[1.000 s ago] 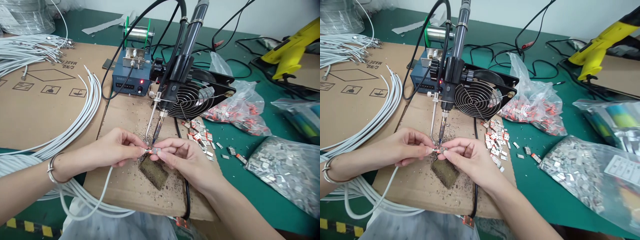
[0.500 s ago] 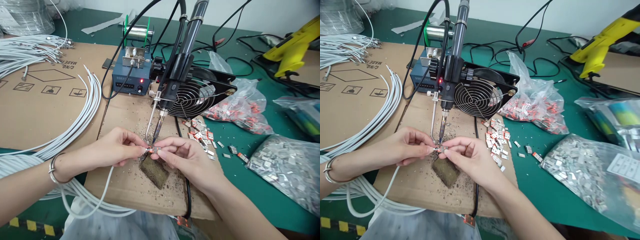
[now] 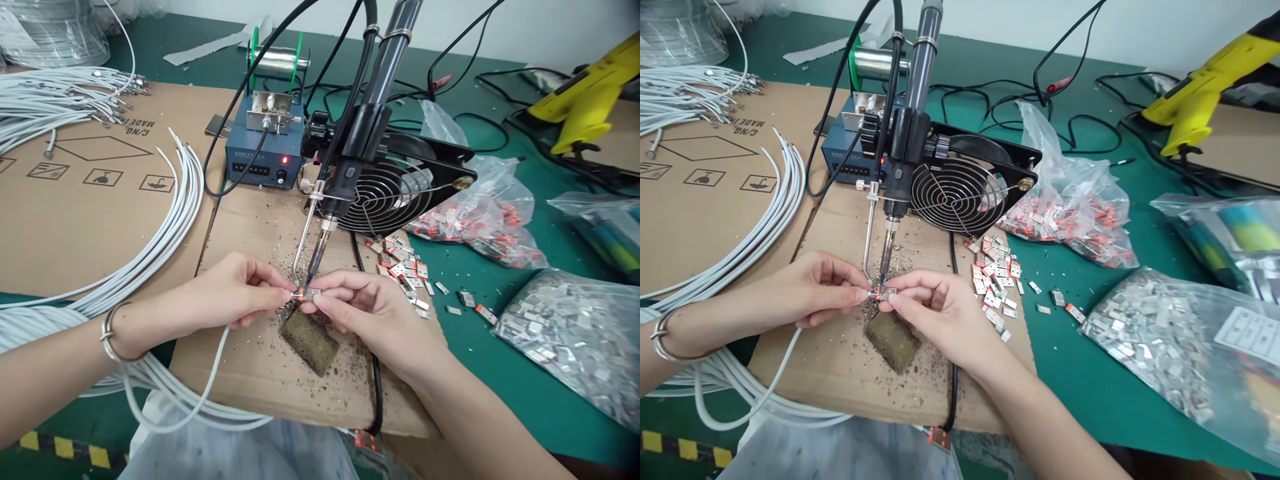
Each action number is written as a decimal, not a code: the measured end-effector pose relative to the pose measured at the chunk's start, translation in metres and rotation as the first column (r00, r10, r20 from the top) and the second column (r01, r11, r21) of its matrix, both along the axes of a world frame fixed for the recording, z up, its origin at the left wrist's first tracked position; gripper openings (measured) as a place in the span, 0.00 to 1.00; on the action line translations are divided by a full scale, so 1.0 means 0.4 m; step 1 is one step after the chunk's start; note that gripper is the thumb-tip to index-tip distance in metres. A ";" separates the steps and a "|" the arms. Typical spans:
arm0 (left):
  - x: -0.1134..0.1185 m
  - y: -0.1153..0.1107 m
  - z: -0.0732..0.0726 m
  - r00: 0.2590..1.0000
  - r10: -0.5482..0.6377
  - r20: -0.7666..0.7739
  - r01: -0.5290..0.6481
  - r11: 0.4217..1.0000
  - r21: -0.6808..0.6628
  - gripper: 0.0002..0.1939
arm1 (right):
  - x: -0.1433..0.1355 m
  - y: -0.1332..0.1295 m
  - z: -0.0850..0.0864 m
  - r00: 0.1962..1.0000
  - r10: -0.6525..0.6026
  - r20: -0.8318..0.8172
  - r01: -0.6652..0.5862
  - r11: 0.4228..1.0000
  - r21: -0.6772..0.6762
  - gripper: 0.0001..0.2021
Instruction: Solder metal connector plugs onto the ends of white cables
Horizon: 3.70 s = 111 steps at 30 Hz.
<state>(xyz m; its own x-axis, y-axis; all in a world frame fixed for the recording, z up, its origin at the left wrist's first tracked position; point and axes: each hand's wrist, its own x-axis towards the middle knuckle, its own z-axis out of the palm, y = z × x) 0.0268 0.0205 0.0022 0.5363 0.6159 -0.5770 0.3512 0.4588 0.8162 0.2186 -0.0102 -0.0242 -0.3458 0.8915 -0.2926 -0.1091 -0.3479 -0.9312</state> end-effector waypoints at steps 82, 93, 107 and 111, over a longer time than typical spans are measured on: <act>-0.002 -0.012 -0.020 1.000 0.016 0.003 -0.016 1.000 0.018 0.09 | -0.001 -0.001 0.006 0.997 0.028 0.075 -0.034 0.997 0.072 0.05; -0.001 -0.025 -0.032 1.000 -0.026 0.004 0.026 0.999 0.023 0.07 | 0.011 -0.027 0.007 0.890 -0.116 0.442 -0.156 0.831 0.534 0.04; -0.001 -0.031 -0.030 0.994 -0.106 -0.009 0.106 0.992 0.069 0.10 | 0.009 -0.040 -0.005 0.679 -0.239 0.694 -0.550 0.461 0.696 0.08; -0.002 -0.032 -0.028 0.995 -0.097 0.008 0.096 0.992 0.078 0.10 | 0.009 -0.041 -0.001 0.676 -0.273 0.684 -0.527 0.469 0.708 0.08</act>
<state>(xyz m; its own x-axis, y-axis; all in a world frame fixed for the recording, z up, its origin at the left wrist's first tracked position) 0.0261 0.0076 -0.0090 0.6020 0.6035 -0.5229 0.3811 0.3583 0.8523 0.2221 -0.0265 -0.0246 -0.5535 0.7583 0.3443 0.5885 0.6487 -0.4826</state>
